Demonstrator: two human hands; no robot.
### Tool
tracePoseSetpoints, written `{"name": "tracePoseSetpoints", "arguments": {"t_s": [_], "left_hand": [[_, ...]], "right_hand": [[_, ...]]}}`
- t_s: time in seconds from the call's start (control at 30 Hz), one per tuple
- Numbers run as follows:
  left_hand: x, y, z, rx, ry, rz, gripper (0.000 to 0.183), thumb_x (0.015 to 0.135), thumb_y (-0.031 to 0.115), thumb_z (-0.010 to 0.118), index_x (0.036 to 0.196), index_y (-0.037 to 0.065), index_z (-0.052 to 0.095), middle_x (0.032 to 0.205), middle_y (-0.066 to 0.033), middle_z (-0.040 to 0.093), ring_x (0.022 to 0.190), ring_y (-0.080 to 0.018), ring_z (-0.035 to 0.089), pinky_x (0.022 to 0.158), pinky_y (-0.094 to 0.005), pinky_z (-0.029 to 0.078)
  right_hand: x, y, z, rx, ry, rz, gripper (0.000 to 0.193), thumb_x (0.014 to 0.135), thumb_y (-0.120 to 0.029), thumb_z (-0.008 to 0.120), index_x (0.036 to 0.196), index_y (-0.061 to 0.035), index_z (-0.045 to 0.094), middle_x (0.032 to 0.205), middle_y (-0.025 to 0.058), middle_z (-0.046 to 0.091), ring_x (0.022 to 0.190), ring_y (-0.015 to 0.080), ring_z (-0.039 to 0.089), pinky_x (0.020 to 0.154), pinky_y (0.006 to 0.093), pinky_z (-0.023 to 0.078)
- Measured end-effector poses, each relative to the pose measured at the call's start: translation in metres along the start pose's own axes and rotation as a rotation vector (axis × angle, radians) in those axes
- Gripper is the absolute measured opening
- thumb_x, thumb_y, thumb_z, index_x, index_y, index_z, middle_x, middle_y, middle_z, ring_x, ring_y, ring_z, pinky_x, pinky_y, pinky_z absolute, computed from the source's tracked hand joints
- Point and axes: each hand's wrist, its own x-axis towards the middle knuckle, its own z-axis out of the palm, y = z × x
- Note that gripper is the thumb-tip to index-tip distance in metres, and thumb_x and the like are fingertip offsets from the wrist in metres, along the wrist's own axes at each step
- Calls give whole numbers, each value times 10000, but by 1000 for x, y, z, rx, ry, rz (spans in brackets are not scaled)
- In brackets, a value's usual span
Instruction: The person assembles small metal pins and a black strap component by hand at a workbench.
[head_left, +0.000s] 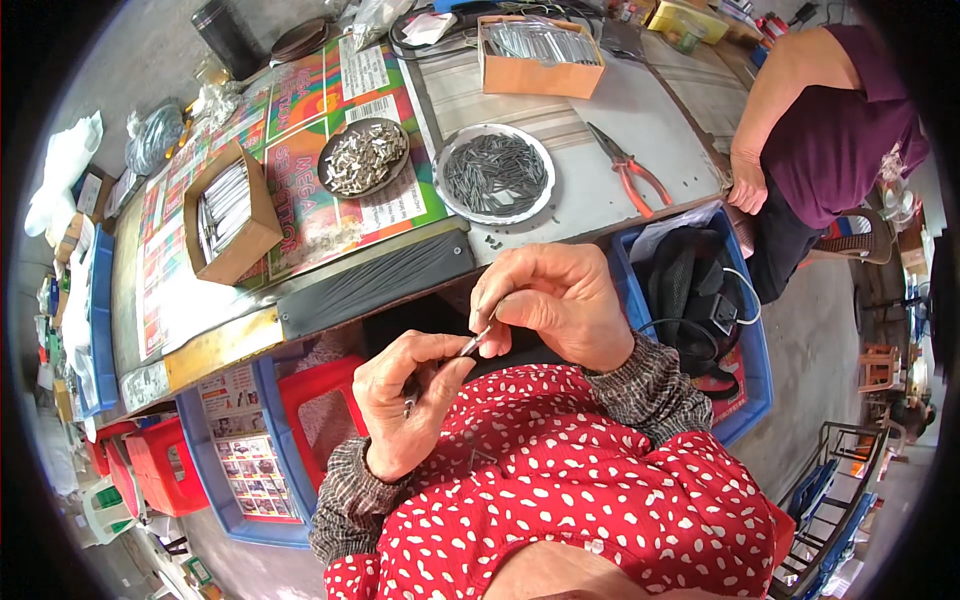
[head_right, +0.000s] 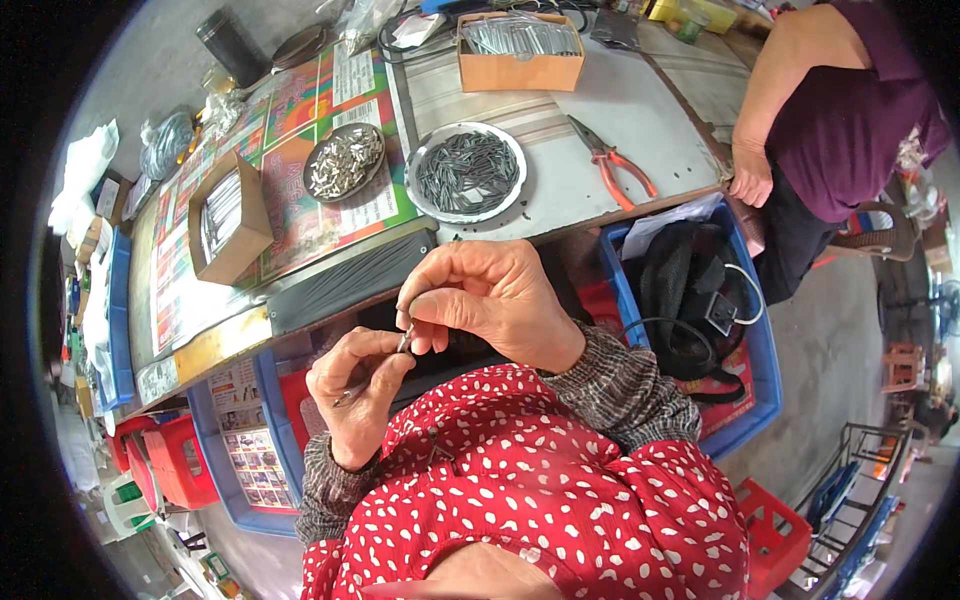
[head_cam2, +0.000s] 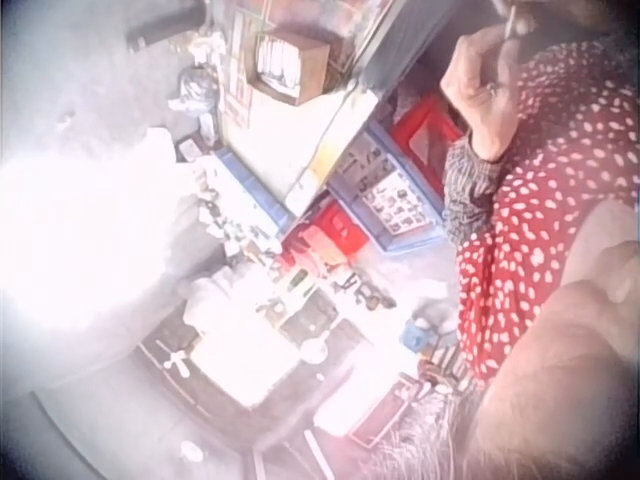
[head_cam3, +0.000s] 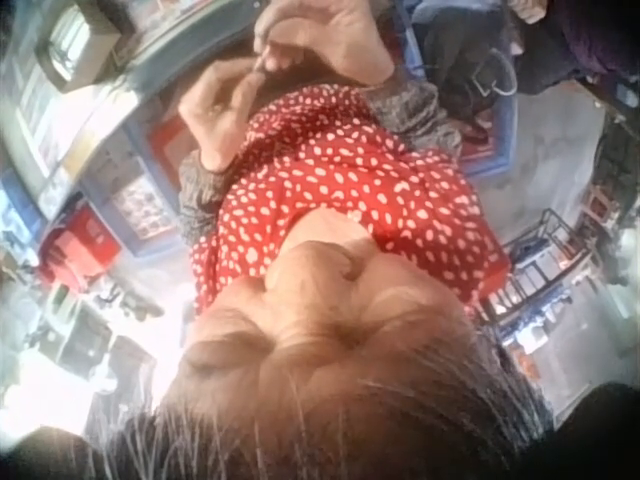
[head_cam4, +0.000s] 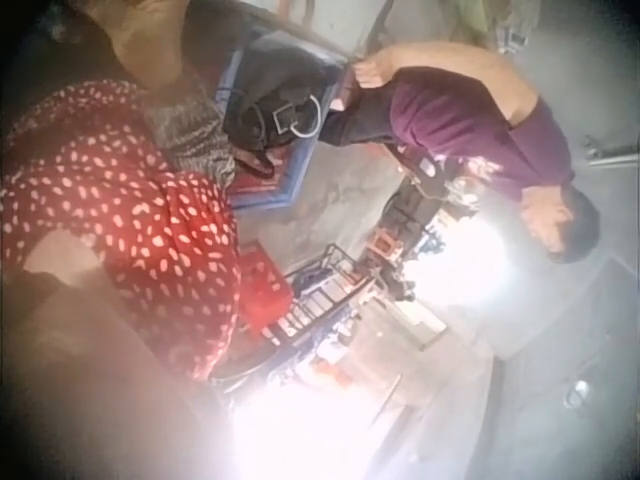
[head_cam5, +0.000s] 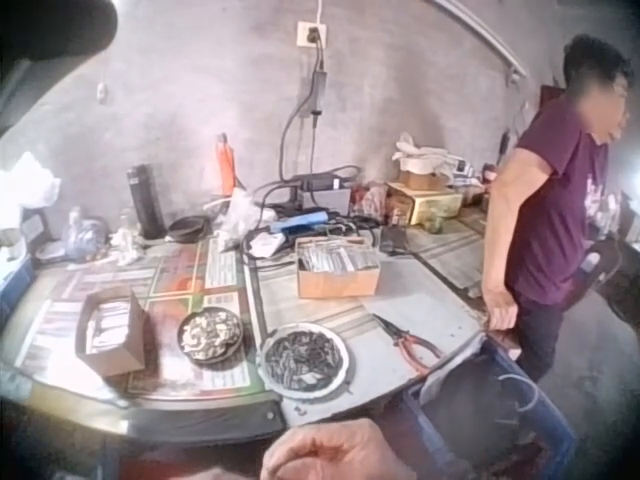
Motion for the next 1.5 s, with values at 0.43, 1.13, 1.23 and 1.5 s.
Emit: {"name": "tracePoseSetpoints", "arguments": {"t_s": [0.43,1.13,1.23,1.5], "left_hand": [[-2,0,1,-20,21,-48,98,790,-56,627,886,-53,613,759,-40,601,663,-55,528,597,-179,418],[1,-14,12,50,123,150,145,753,-97,646,875,-29,611,774,-87,631,667,-136,597,603,-218,470],[2,-11,14,128,179,150,154,745,-84,659,878,-12,624,766,-97,638,637,-164,619,574,-225,481],[3,-15,9,28,155,41,115,791,-86,627,894,-42,603,771,-32,609,668,-57,549,611,-175,434]], "right_hand": [[3,5,-1,38,-21,-20,96,885,-30,560,888,61,591,869,115,601,709,147,618,616,240,505],[6,13,0,-63,38,-74,71,883,-30,569,877,41,560,807,76,598,700,108,593,628,224,500],[6,16,3,-145,62,-100,60,879,-16,570,880,44,561,806,68,595,712,95,588,636,220,502],[10,20,-4,-160,81,-100,65,870,26,541,919,65,559,843,133,598,717,162,620,643,261,531]]}}
